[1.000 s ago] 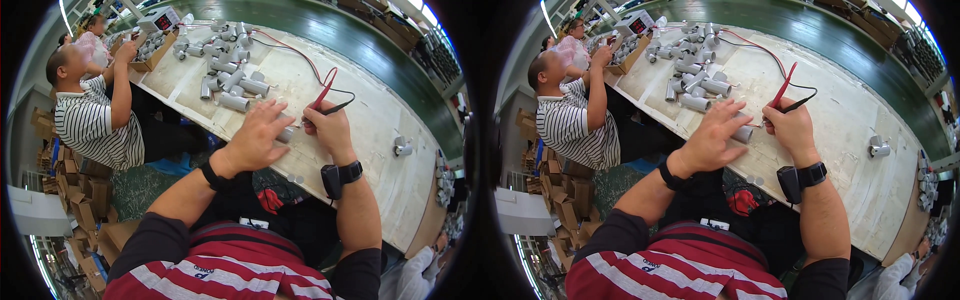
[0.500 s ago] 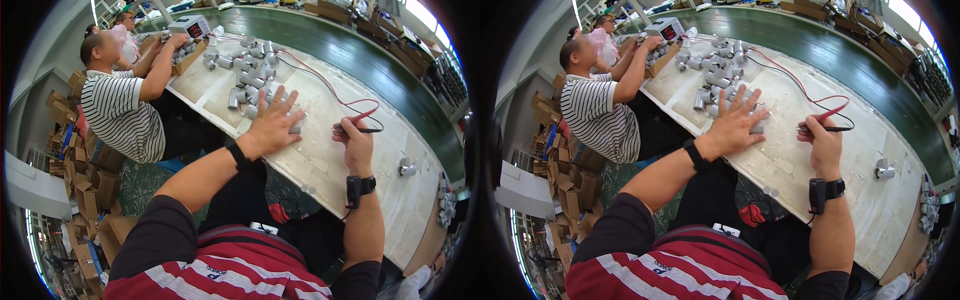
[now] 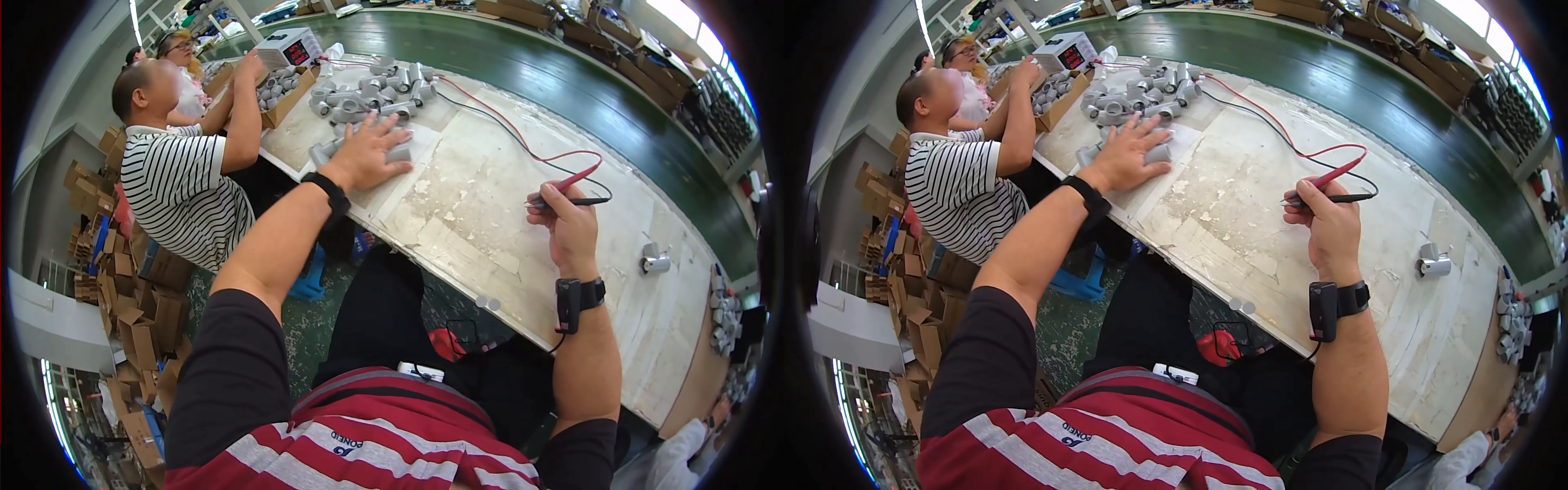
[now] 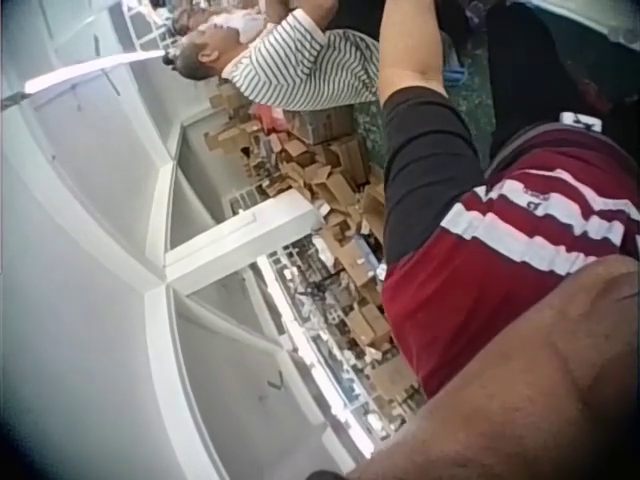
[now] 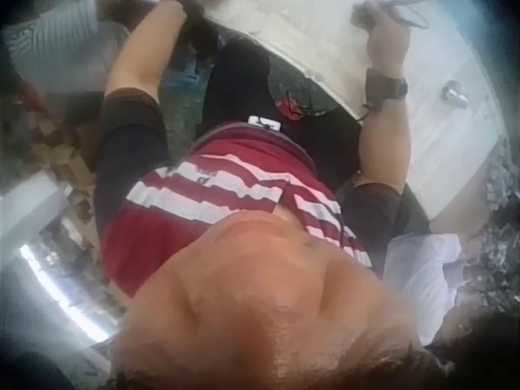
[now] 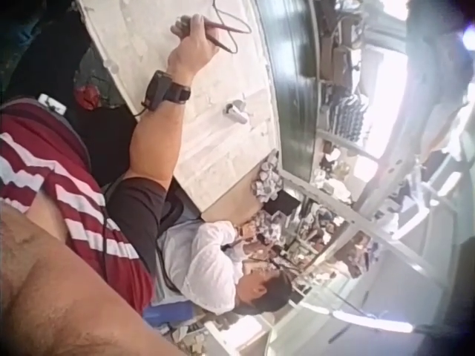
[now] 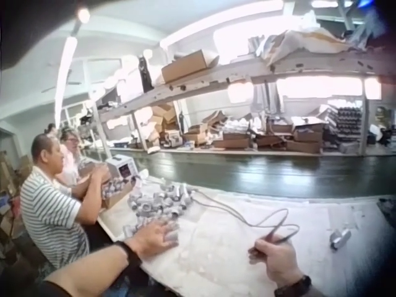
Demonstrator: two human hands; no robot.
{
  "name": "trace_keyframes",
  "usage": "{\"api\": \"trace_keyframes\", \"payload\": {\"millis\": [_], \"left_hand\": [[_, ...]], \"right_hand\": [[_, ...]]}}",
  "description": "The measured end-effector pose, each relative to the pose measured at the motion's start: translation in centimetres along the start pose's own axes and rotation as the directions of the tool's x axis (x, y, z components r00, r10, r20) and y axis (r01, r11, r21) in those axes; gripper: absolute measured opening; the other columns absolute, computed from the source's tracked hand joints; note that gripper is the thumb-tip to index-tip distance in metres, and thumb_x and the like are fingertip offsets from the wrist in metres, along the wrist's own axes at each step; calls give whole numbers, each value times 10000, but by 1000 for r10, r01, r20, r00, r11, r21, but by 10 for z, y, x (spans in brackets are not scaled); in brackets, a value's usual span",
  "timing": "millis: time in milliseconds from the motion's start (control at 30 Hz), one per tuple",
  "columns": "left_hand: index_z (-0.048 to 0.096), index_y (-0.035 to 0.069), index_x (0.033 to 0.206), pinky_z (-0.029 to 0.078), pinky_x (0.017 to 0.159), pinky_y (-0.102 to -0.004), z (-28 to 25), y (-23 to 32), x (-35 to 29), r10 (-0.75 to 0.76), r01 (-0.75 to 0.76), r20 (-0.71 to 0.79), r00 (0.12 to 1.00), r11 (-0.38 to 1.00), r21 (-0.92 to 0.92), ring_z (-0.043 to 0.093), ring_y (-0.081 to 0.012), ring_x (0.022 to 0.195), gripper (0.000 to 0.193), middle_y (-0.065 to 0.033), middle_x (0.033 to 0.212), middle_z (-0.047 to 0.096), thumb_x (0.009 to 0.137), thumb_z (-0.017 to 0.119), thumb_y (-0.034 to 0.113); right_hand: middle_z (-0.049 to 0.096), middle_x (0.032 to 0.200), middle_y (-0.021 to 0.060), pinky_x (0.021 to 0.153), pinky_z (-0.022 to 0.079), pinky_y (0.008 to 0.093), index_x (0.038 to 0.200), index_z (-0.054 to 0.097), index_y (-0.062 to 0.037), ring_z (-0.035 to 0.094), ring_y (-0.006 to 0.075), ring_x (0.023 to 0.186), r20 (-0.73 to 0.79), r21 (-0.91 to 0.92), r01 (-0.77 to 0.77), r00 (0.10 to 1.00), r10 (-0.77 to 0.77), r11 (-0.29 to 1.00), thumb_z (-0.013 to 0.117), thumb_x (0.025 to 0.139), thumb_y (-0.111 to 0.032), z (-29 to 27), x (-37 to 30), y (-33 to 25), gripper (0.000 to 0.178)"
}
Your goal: The person picks up a plastic housing, touches a multimeter probe to the internal components, and sets it aside. This process is repeated with several more housings before the person moves them into a pile on the table.
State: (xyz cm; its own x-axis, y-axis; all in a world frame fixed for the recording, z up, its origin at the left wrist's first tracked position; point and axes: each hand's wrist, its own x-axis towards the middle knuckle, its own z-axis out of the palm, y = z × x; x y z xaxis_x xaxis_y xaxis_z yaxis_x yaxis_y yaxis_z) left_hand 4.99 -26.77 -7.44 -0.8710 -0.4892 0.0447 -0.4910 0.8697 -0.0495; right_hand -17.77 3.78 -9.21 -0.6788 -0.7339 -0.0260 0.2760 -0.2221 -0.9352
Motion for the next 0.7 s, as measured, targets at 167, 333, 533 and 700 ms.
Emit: {"api": "trace_keyframes", "payload": {"millis": [167,333,533,700], "left_hand": [[485,266,1529,133,1179,-735,6,-62,6,164,-162,-3,987,981,106,171,-450,1549,761,-79,1698,244,904,602,685],[422,258,1562,151,1185,-703,7,-79,-13,167,-128,-167,972,966,223,182,-462,1537,796,-94,1700,220,912,600,682],[324,219,1605,180,1181,-678,44,-73,-80,-462,369,-512,724,887,-277,190,-502,1513,927,-203,1678,206,882,623,716],[306,190,1611,178,1197,-657,40,-79,-49,-393,385,-383,836,917,-102,178,-521,1511,987,-249,1669,194,860,627,743]], "right_hand": [[729,896,135,636,589,283,1058,655,3,698,178,703,4,-23,-21,1000,21,1000,666,987,-141,2,-2,1,161],[730,900,132,636,587,280,1059,656,-2,693,175,695,2,-28,-13,1000,13,1000,670,988,-150,-2,-1,4,165],[729,905,133,634,585,280,1062,658,-7,691,173,697,10,-17,-9,1000,9,1000,673,989,-160,8,-1,5,171],[729,901,132,633,583,282,1058,658,-8,691,175,703,-14,-63,5,1000,-6,998,674,986,-156,2,-2,3,165]]}}
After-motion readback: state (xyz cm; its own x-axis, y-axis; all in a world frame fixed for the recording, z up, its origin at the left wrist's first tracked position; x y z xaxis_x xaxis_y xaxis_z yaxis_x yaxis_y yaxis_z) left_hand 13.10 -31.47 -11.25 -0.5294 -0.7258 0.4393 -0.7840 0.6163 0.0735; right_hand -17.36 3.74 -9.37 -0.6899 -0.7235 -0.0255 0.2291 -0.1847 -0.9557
